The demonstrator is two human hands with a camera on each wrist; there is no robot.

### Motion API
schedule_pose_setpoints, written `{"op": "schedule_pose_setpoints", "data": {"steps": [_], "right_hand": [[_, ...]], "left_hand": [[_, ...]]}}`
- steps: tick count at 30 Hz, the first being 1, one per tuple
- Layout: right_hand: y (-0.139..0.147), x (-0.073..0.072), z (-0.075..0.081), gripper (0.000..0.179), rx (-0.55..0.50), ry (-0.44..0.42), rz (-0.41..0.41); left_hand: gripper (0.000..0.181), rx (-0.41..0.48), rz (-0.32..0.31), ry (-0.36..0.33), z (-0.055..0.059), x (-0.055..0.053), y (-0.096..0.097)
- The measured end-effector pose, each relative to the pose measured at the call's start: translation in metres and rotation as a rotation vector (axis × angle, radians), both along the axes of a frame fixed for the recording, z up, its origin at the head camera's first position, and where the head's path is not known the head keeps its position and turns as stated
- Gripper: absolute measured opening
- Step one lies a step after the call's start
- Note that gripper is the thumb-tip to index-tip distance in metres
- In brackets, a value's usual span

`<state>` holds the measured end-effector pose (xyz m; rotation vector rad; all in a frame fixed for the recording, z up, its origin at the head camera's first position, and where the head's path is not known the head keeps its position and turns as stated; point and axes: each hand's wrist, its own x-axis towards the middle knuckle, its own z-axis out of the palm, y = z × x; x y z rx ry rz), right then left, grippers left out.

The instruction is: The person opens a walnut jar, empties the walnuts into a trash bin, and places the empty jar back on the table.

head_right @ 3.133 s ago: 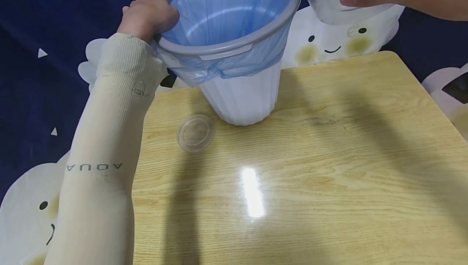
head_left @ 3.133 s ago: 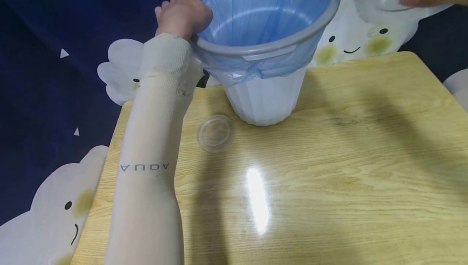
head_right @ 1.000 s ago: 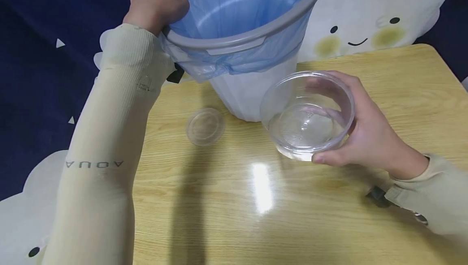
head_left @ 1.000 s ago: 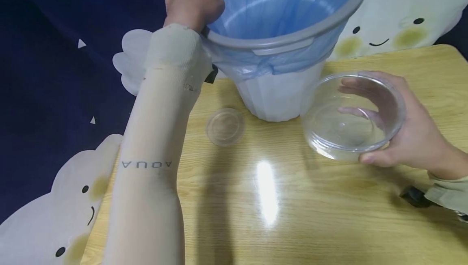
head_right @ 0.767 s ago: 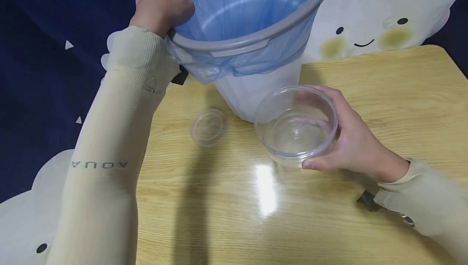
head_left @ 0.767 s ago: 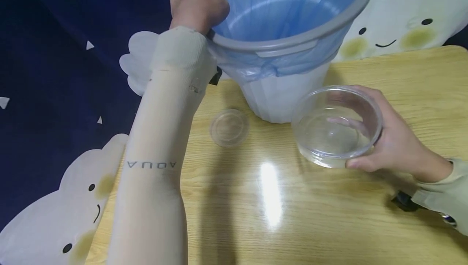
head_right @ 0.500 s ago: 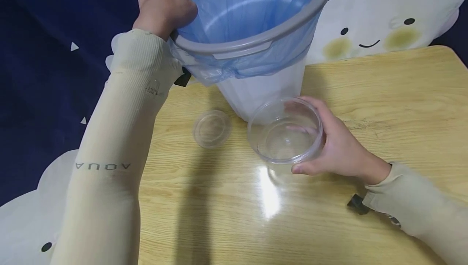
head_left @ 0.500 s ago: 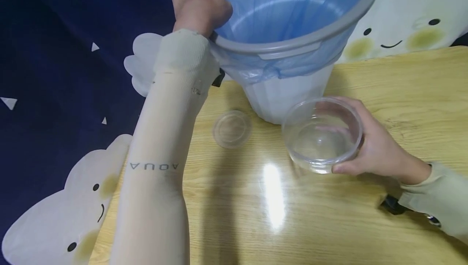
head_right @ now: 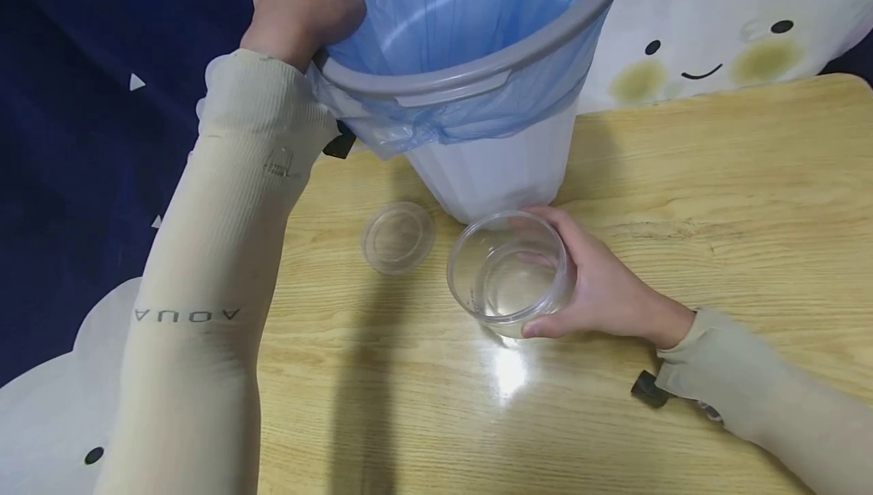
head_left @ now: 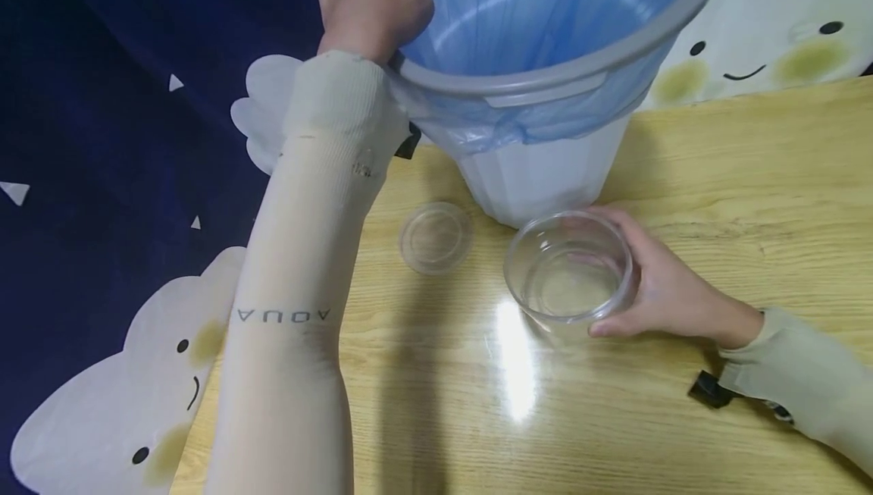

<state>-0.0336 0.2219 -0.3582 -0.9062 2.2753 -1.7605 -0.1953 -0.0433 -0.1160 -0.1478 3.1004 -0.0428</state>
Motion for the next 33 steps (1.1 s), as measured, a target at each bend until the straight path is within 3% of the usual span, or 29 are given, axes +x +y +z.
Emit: {"op": "schedule_pose_setpoints", "data": {"steps": [1,4,8,11,15,22,33], "right_hand": [[-0.001,0.001,-0.001,0.130,0.043,0.023,-0.021],[-0.004,0.001,-0.005,0.128,-0.044,0.020,0.031],[-0.007,0.001,-0.010,0.127,-0.068,0.009,0.043],[-0.007,0.001,-0.012,0.129,0.006,0.024,0.006],[-0.009,-0.001,-0.015,0.128,-0.026,-0.011,0.030],[-0.017,-0.005,-0.025,0.128,-0.176,-0.176,0.071],[-0.017,-0.008,-0.039,0.124,-0.210,-0.130,0.117]], "left_hand": [[0.039,0.002,0.001,0.002,0.000,0.000,0.000],[0.039,0.006,0.006,0.006,0.002,0.001,-0.002],[0.040,0.004,0.012,0.004,0.003,0.002,-0.003],[0.041,-0.002,0.015,-0.005,0.004,0.002,-0.004],[0.042,-0.009,0.013,-0.008,0.004,0.003,-0.006],[0.039,0.010,0.010,0.005,0.001,0.001,-0.012],[0.047,0.029,0.021,0.008,0.002,0.002,-0.006]]}}
